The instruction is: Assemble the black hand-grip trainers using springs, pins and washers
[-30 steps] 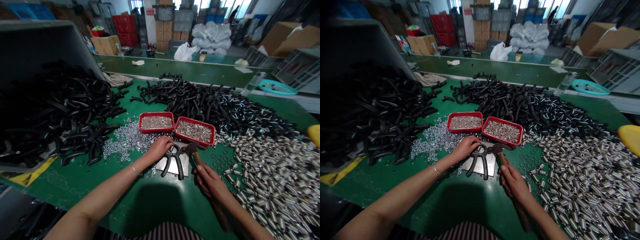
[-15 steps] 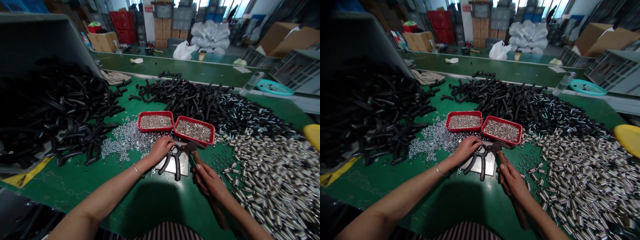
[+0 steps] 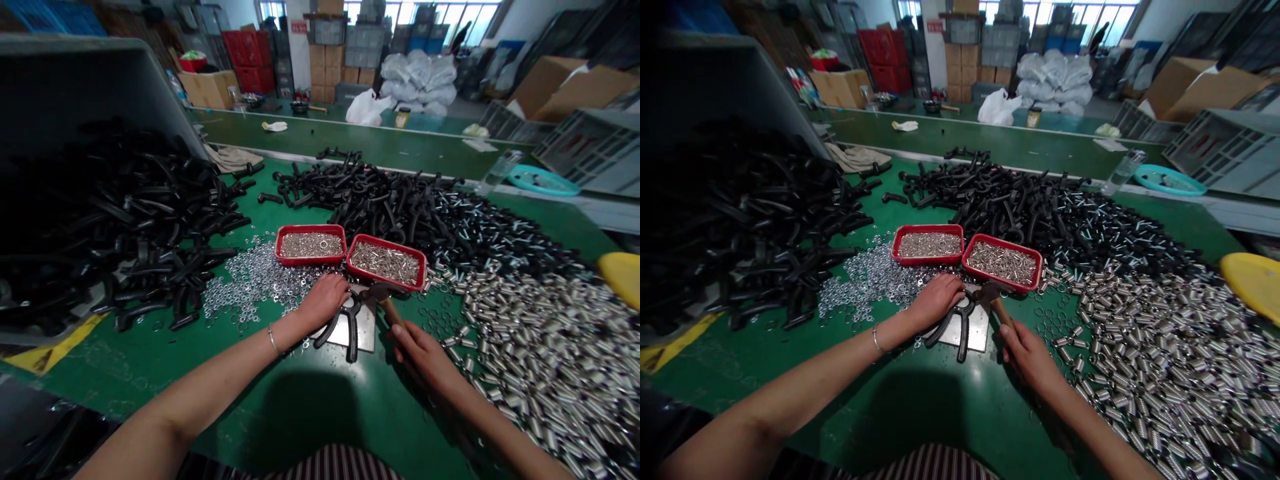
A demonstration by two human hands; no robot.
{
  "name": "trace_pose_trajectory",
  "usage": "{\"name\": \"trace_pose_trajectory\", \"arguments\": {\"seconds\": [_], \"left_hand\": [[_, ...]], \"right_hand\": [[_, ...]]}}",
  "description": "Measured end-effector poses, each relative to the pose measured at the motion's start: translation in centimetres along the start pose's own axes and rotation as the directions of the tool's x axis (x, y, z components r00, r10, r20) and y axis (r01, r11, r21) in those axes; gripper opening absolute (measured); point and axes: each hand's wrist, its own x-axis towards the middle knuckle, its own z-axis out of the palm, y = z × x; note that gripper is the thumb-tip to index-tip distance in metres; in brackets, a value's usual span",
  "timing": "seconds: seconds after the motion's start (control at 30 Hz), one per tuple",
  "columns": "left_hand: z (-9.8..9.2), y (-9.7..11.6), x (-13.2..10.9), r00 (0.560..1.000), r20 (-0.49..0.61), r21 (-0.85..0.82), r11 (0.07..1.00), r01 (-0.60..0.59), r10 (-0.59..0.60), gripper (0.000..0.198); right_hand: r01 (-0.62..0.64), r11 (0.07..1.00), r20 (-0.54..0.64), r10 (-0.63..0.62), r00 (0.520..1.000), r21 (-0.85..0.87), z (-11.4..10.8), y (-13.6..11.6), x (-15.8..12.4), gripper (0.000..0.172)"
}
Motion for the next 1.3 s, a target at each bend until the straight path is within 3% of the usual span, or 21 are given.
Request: {"name": "trace_pose_trajectory", "arguments": {"seconds": [0.1,0.23,0.33,0.43,0.57,0.67,0.77,0.87,0.93,1.03,1.1,1.17,1.23,1.3], "left_hand": [[-0.9,0.9,-1.9,0.996,-0.077,-0.063,0.998,0.03,-0.034,0.031],[-1.8,1.7,-4.3,0.994,-0.011,-0.026,0.994,-0.106,0.105,0.031],[-1.7,1.8,-5.0,0.991,0.017,-0.003,0.991,-0.133,0.133,0.034],[-1.4,1.8,-4.9,0.993,0.005,-0.009,0.993,-0.115,0.115,0.035],[-1.7,1.9,-4.7,0.997,0.004,-0.064,0.995,-0.073,0.073,0.034],[-2.8,1.9,-5.2,0.999,-0.024,-0.112,0.993,0.027,-0.03,0.03],[-3.6,2.3,-6.3,0.974,-0.052,-0.095,0.972,0.217,-0.223,0.028],[-3.3,3.5,-7.2,0.944,0.006,-0.019,0.944,0.33,-0.33,0.032],[-2.6,4.3,-7.2,0.936,0.059,0.028,0.938,0.345,-0.346,0.031],[-2.2,4.6,-6.9,0.924,0.101,0.048,0.93,0.366,-0.369,0.019],[-3.0,4.2,-7.6,0.921,0.099,0.036,0.927,0.375,-0.376,0.017],[-4.4,3.2,-10.0,0.918,0.07,0.027,0.92,0.39,-0.391,0.018],[-6.1,1.7,-14.0,0.907,0.01,0.036,0.907,0.42,-0.421,0.017],[-7.8,-0.4,-19.0,0.886,-0.078,0.073,0.884,0.462,-0.457,0.017]], "right_hand": [[0.165,0.953,0.002,-0.17,0.985,-0.254,-1.6,-2.5,0.0,0.043],[0.284,0.843,-0.049,-0.343,0.938,-0.456,-1.9,-5.0,1.2,0.038],[0.254,0.827,0.024,-0.28,0.96,-0.501,-1.4,-5.2,3.0,0.036],[0.269,0.866,0.122,-0.239,0.963,-0.422,-1.4,-5.1,4.5,0.04],[0.298,0.836,0.062,-0.304,0.951,-0.461,-1.5,-5.6,5.0,0.036],[0.279,0.804,0.118,-0.256,0.959,-0.525,-1.6,-6.0,4.5,0.037],[0.328,0.803,0.184,-0.272,0.944,-0.498,-1.5,-5.6,3.1,0.038],[0.312,0.784,0.159,-0.27,0.95,-0.537,-1.0,-4.1,2.0,0.035],[0.252,0.831,0.181,-0.185,0.966,-0.496,-0.8,-3.0,1.8,0.039],[0.133,0.95,0.251,-0.061,0.966,-0.281,-1.0,-2.1,1.7,0.049],[0.113,0.971,0.184,-0.074,0.98,-0.213,-1.8,-1.6,1.2,0.048],[0.132,0.949,0.012,-0.134,0.991,-0.288,-3.2,-0.3,0.2,0.045],[0.09,0.909,-0.154,-0.166,0.974,-0.406,-5.3,2.1,-1.0,0.051],[0.024,0.891,-0.249,-0.153,0.956,-0.454,-7.9,5.5,-2.2,0.053]]}}
